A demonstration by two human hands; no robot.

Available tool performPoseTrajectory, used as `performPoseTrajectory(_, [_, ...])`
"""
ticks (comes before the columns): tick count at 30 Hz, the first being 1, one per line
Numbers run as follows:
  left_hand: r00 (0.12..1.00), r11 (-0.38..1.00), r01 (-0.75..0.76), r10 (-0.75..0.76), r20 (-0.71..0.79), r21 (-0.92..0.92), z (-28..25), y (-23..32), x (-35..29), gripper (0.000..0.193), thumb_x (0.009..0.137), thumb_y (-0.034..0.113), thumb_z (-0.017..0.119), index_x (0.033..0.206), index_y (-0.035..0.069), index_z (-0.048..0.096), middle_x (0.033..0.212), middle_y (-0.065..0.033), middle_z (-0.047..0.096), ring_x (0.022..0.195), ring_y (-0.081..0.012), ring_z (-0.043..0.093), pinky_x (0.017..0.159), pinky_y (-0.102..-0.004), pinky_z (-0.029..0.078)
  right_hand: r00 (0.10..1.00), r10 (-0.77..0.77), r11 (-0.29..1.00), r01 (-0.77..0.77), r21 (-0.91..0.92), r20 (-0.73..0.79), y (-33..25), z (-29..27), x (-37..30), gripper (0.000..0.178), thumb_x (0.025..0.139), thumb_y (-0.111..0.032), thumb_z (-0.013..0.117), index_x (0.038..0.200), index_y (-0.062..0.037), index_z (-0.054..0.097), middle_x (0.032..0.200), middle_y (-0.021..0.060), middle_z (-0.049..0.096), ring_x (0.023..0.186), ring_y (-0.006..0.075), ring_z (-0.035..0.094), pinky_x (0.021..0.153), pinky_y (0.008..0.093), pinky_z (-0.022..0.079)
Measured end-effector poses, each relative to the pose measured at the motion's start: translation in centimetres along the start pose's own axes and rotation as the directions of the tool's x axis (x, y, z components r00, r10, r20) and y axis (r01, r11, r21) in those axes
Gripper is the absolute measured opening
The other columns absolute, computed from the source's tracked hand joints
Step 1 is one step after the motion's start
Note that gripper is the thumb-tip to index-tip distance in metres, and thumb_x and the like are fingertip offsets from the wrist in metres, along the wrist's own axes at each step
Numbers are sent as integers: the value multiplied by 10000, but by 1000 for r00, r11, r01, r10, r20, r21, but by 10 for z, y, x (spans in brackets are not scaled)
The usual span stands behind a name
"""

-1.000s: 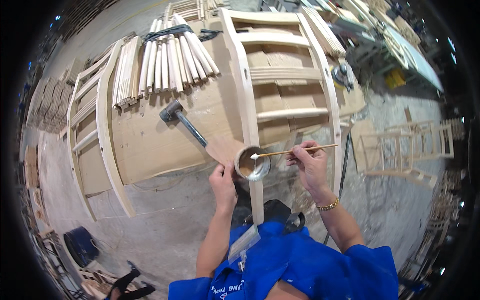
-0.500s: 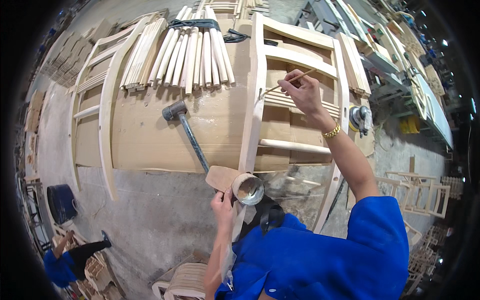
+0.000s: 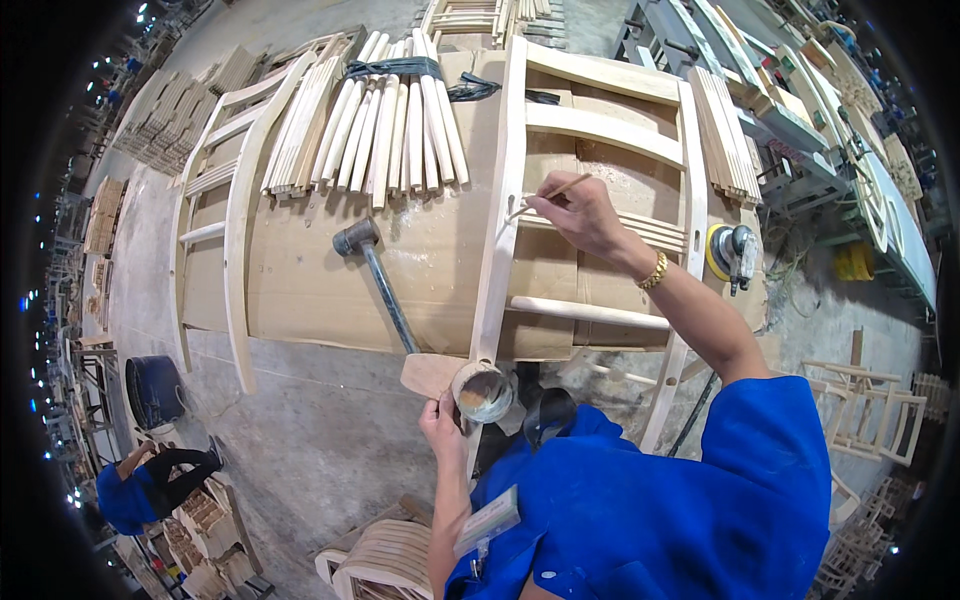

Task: The person smooths a wooden chair frame with an orbital sander, then applies glue to dowel holes and inserts wooden dowels. They use pliers to trim protruding dowel ends and fit additional wooden pieces into the chair frame.

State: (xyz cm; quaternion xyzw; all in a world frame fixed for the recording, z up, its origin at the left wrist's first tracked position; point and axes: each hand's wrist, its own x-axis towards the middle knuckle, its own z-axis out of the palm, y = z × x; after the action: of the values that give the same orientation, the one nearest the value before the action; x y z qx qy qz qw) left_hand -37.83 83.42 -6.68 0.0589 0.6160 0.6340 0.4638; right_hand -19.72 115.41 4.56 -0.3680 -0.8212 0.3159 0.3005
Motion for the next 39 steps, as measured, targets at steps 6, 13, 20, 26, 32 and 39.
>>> performPoseTrajectory(6, [999,999,-47,48,14,-10,-4,-6,3,190,973,121,540,999,-51,615,932,-60,647,814,-98,597,710,-253,487,999,-34,999,33,-21,-36,-6,-1,10,115,862,-83,663,801,6,626,723,134,667,632,189,647,547,282,506])
performPoseTrajectory(13, [996,997,-78,78,34,6,-2,-4,3,206,968,148,561,981,-49,622,898,-45,639,792,-84,577,682,-237,466,988,-3,999,-2,-32,-154,-1,8,2,139,861,-67,661,748,-19,594,671,103,629,597,168,594,515,273,488])
performPoseTrajectory(20, [999,998,-42,41,12,42,-2,-3,5,188,960,141,577,910,-33,623,844,-30,626,766,-66,555,677,-224,449,941,-181,982,158,-103,-285,2,15,-4,128,840,-57,660,767,-5,569,700,126,597,644,242,608,556,341,482])
performPoseTrajectory(26, [995,995,-31,22,99,96,-15,0,14,158,953,108,573,882,-29,608,840,-39,631,751,-74,561,691,-231,464,981,-174,985,174,-6,-81,-18,31,-44,87,821,52,619,865,-1,566,823,121,637,782,226,639,693,317,521])
performPoseTrajectory(32, [987,999,-29,32,159,-21,2,28,31,112,953,103,562,916,-1,581,878,-38,626,759,-90,589,649,-248,479,848,438,823,-243,514,-299,-44,19,-47,60,830,27,629,883,8,607,892,112,701,839,161,671,745,269,536])
performPoseTrajectory(39, [945,941,-242,173,277,236,79,89,56,201,948,99,571,1058,-67,604,1014,-77,640,910,-141,612,810,-289,510,891,320,737,-20,676,-322,-88,-19,-103,77,863,-16,666,895,8,600,826,105,674,765,160,677,661,253,570])
